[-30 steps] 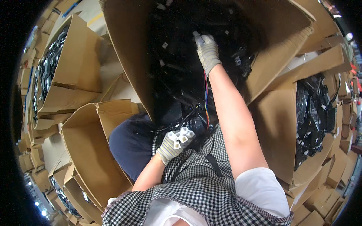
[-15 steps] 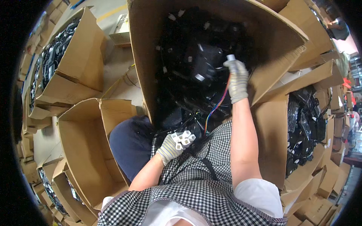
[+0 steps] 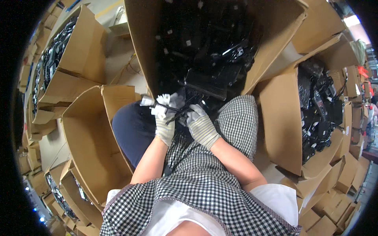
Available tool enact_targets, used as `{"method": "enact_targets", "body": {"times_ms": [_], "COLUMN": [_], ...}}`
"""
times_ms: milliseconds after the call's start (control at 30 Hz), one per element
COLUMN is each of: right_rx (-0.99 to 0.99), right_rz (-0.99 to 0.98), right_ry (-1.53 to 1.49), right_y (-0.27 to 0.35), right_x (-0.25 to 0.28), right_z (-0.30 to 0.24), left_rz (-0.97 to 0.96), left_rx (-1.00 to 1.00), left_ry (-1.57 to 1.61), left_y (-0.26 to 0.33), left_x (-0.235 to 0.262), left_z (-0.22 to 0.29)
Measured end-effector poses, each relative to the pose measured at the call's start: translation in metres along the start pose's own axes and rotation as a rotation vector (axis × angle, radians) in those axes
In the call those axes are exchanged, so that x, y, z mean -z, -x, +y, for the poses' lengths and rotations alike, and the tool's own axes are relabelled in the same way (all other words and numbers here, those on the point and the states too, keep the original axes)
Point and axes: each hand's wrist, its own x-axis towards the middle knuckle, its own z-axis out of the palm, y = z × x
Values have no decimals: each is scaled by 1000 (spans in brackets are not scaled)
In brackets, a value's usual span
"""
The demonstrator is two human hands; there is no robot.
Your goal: Inspecting and organizing plastic component housings and wiring harnesses in a manufacturing environment.
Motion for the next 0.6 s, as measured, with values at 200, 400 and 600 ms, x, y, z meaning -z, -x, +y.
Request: {"method": "enact_targets", "body": {"times_ms": [200,400,600], "right_rx": [-92,102,-1021], "right_rz": [-223,-459,-155], "right_ry": [60,39,-1191], "right_y": [7,8,-32], "right_x": [-13,8,102], "right_z": [-4,8,-15], "left_rz": [20,43,-106], "left_rx": [-146,-240,-81], "left_ry": [-136,-444,-687], "left_y": [8,6,11], "left_x": [-15,-7,-6], "left_z": [21,19,23]}}
